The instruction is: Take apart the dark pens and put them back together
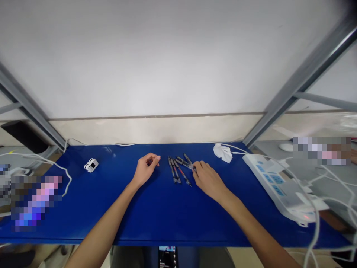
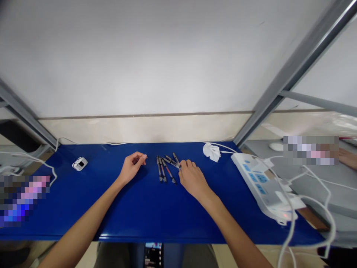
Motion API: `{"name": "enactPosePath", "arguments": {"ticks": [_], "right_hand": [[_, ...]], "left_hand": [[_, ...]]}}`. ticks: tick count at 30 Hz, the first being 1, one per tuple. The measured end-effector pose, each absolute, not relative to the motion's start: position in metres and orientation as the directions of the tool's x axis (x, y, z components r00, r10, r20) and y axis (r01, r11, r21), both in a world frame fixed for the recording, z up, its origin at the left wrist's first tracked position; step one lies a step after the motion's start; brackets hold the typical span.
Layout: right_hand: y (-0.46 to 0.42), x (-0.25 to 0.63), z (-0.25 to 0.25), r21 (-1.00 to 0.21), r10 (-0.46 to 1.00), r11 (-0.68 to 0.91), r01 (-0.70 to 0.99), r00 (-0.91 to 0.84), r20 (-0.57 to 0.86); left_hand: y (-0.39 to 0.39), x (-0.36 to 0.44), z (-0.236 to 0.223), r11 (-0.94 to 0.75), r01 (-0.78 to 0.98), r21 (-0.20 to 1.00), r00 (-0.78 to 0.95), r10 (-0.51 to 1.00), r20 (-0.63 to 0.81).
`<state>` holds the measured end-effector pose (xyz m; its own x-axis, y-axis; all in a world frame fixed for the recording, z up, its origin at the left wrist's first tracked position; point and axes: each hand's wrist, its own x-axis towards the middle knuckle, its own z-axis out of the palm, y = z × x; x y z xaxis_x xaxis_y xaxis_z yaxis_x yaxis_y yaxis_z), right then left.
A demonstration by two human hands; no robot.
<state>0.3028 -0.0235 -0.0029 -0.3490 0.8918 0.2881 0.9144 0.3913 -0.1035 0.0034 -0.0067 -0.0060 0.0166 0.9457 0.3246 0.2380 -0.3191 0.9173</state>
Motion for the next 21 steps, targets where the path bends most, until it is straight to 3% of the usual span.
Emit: {"name": "enactPosePath", "arguments": {"ticks": [9, 12, 14, 17, 21], "right_hand": [[-0.032, 0.313, 0.013, 0.166, 0.816, 0.479, 0.862, -0.507, 0.279], [-0.044, 0.331, 0.021, 0.153, 0.799, 0.522, 0.839, -0.544, 0.258], [-0.055, 0.346, 0.032, 0.016, 0.818, 0.531, 0.847, -0.518, 0.251], [-0.071, 0.363, 0.055, -0.396, 0.907, 0.421, 0.816, -0.37, 0.202], [-0.064, 0.365, 0.081, -0.788, 0.956, 0.287, 0.544, -0.11, 0.272]], "left_hand": [[-0.006, 0.003, -0.007, -0.303, 0.262, 0.916, 0.034, 0.952, 0.305], [-0.007, 0.003, -0.005, -0.298, 0.266, 0.917, 0.033, 0.953, 0.301], [-0.008, 0.003, -0.004, -0.303, 0.266, 0.915, 0.036, 0.952, 0.305], [-0.007, 0.003, -0.004, -0.316, 0.266, 0.911, 0.037, 0.947, 0.318], [-0.006, 0.002, -0.006, -0.313, 0.263, 0.913, 0.028, 0.948, 0.317]]}}
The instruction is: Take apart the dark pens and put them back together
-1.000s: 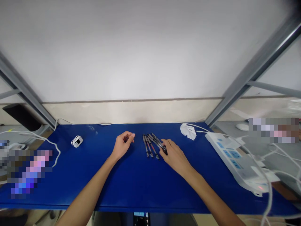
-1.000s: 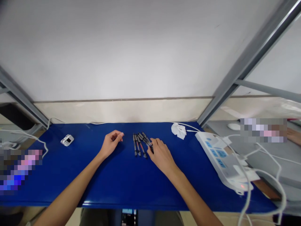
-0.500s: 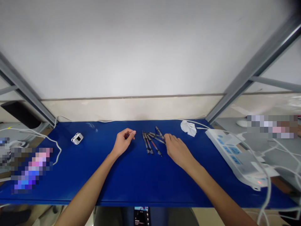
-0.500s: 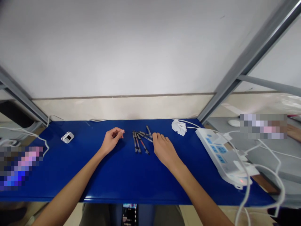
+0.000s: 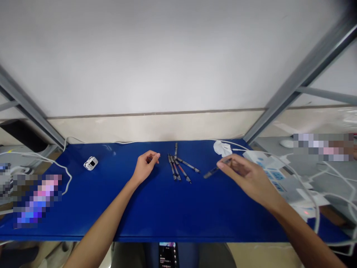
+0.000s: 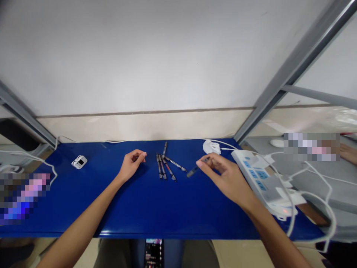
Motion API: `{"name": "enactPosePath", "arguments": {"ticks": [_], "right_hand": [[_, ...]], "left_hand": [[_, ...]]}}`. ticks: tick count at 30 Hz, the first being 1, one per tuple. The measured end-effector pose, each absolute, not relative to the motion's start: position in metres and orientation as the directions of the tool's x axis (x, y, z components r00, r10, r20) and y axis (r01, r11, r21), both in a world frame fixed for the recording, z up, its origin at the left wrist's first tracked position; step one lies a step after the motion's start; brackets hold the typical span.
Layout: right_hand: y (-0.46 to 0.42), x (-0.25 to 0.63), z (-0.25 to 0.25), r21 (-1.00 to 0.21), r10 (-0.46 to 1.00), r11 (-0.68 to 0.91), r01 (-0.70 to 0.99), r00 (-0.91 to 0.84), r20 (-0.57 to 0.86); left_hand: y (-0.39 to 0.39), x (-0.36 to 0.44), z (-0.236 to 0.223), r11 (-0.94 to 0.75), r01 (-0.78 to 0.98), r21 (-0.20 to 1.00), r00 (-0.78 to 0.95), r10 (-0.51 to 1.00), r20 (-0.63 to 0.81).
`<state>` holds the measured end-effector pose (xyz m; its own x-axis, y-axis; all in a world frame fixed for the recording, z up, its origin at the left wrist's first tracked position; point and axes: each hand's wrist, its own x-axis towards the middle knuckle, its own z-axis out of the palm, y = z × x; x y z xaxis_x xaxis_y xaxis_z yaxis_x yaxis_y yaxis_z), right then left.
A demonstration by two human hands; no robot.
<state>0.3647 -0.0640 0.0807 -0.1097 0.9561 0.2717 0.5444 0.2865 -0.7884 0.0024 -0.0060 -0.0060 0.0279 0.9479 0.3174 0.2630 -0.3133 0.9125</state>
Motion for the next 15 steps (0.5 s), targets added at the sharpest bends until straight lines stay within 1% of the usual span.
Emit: {"name": "enactPosePath", "arguments": {"ticks": [1, 2, 3, 5, 7, 9, 11, 13, 15], "right_hand": [[-0.055, 0.36, 0.084, -0.853, 0.956, 0.285, 0.436, -0.072, 0.283], [-0.044, 0.354, 0.086, -0.912, 0.954, 0.297, 0.282, -0.045, 0.296], [-0.031, 0.347, 0.086, -0.952, 0.956, 0.294, 0.091, -0.024, 0.293], [-0.001, 0.331, 0.083, -0.951, 0.97, 0.199, -0.236, -0.095, 0.226], [0.028, 0.318, 0.074, -0.89, 0.97, 0.071, -0.45, -0.175, 0.165], [0.052, 0.31, 0.061, -0.791, 0.967, -0.077, -0.607, -0.239, 0.09], [0.069, 0.31, 0.044, -0.696, 0.96, -0.188, -0.693, -0.281, 0.021], [0.078, 0.315, 0.027, -0.628, 0.962, -0.229, -0.744, -0.27, -0.032], [0.083, 0.323, 0.012, -0.573, 0.973, -0.219, -0.79, -0.22, -0.07]], "left_hand": [[-0.006, 0.002, -0.006, -0.31, 0.263, 0.913, 0.024, 0.949, 0.315], [-0.005, 0.002, -0.006, -0.307, 0.264, 0.914, 0.021, 0.95, 0.313], [-0.005, 0.002, -0.006, -0.304, 0.265, 0.915, 0.018, 0.951, 0.31], [-0.005, 0.002, -0.006, -0.298, 0.266, 0.917, 0.016, 0.952, 0.305], [-0.005, 0.002, -0.006, -0.296, 0.267, 0.917, 0.018, 0.953, 0.302], [-0.005, 0.002, -0.007, -0.296, 0.273, 0.915, 0.018, 0.953, 0.303], [-0.004, 0.002, -0.008, -0.294, 0.282, 0.913, 0.019, 0.953, 0.301], [-0.004, 0.002, -0.008, -0.293, 0.289, 0.912, 0.019, 0.954, 0.3], [-0.004, 0.002, -0.009, -0.293, 0.291, 0.911, 0.021, 0.954, 0.3]]}}
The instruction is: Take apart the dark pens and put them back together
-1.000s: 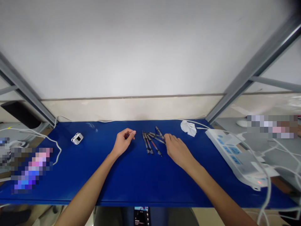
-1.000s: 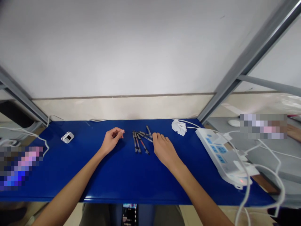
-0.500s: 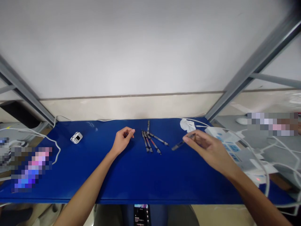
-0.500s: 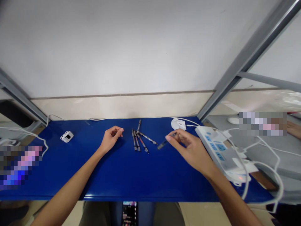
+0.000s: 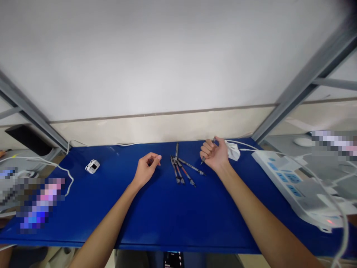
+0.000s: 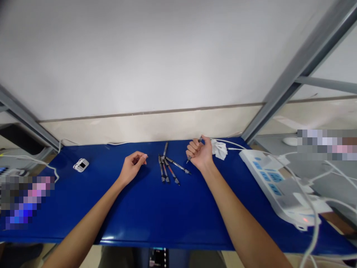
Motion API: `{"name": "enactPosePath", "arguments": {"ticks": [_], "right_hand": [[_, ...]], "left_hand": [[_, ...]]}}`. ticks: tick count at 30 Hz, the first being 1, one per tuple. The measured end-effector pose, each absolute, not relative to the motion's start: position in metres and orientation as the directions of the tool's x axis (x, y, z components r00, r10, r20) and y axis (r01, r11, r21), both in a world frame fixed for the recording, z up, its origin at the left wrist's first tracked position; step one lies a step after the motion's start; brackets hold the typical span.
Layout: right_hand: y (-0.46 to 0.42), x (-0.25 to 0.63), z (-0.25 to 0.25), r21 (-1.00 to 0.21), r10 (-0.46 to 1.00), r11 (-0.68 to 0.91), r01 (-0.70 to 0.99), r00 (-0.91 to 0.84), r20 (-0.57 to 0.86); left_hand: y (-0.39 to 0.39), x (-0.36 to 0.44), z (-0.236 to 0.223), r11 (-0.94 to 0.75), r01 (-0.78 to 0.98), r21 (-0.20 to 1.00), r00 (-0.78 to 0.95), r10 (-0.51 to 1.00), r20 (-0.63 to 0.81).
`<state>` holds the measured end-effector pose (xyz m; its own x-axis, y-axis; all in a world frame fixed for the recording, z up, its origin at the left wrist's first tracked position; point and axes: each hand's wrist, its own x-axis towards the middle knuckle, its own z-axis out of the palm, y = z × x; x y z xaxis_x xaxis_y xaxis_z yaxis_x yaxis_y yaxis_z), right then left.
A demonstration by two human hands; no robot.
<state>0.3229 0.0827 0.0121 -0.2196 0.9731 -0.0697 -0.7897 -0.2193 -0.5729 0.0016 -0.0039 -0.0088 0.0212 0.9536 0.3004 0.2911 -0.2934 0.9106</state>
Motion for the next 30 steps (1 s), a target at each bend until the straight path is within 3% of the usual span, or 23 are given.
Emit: {"name": "enactPosePath", "arguments": {"ticks": [8, 17, 21, 26, 30], "right_hand": [[0.08, 0.34, 0.004, -0.474, 0.984, -0.171, -0.864, -0.175, -0.037], [0.075, 0.336, 0.009, -0.497, 0.985, -0.159, -0.853, -0.173, -0.017], [0.071, 0.33, 0.016, -0.586, 0.983, -0.143, -0.798, -0.184, 0.011], [0.066, 0.318, 0.031, -0.727, 0.987, -0.01, -0.687, -0.122, 0.101], [0.062, 0.306, 0.031, -0.867, 0.974, 0.157, -0.474, -0.069, 0.214]], "left_hand": [[-0.005, 0.003, -0.007, -0.292, 0.303, 0.907, 0.021, 0.954, 0.3], [-0.007, 0.004, -0.007, -0.298, 0.345, 0.89, 0.036, 0.952, 0.305], [-0.008, 0.005, -0.005, -0.306, 0.346, 0.887, 0.044, 0.949, 0.311], [-0.01, 0.007, -0.004, -0.316, 0.363, 0.877, 0.051, 0.946, 0.32], [-0.011, 0.008, -0.003, -0.316, 0.37, 0.873, 0.062, 0.947, 0.316]]}}
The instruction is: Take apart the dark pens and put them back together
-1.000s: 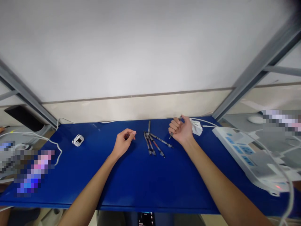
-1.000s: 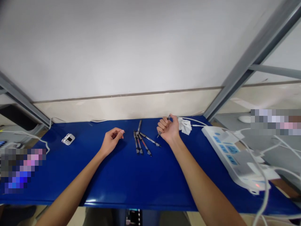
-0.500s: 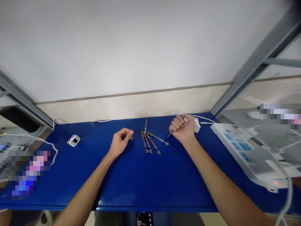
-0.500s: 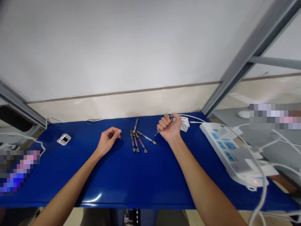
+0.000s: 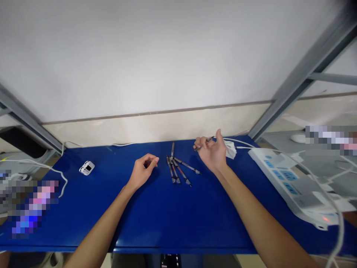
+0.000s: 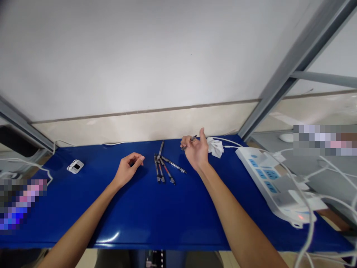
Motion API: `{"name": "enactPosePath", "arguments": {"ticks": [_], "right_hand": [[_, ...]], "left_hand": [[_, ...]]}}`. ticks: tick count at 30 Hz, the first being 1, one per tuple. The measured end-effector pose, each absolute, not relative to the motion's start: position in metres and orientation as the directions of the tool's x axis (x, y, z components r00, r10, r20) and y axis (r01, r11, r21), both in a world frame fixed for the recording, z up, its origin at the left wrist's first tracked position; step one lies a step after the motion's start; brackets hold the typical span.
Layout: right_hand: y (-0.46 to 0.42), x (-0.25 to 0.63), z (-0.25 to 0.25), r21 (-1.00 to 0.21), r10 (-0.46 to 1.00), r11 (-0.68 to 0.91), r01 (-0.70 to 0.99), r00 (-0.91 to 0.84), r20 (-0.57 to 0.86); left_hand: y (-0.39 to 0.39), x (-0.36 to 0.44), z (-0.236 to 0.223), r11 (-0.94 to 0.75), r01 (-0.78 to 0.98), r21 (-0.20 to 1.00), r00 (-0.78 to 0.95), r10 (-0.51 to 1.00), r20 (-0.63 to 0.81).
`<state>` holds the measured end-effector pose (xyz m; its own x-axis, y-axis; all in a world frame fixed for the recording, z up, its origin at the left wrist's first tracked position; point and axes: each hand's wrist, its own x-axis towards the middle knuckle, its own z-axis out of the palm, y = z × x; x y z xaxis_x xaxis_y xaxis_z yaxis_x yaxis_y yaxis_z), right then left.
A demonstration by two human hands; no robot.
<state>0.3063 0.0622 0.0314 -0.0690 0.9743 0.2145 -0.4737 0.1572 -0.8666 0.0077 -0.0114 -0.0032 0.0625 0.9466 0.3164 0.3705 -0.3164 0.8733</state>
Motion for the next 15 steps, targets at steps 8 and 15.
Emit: {"name": "enactPosePath", "arguments": {"ticks": [8, 15], "right_hand": [[0.058, 0.302, 0.009, -0.681, 0.756, 0.609, 0.406, -0.557, 0.344], [0.063, 0.304, -0.001, -0.539, 0.759, 0.637, 0.55, -0.567, 0.319]], "left_hand": [[-0.009, 0.006, -0.006, -0.299, 0.383, 0.874, 0.067, 0.953, 0.297], [-0.01, 0.007, -0.007, -0.305, 0.38, 0.873, 0.075, 0.951, 0.299]]}}
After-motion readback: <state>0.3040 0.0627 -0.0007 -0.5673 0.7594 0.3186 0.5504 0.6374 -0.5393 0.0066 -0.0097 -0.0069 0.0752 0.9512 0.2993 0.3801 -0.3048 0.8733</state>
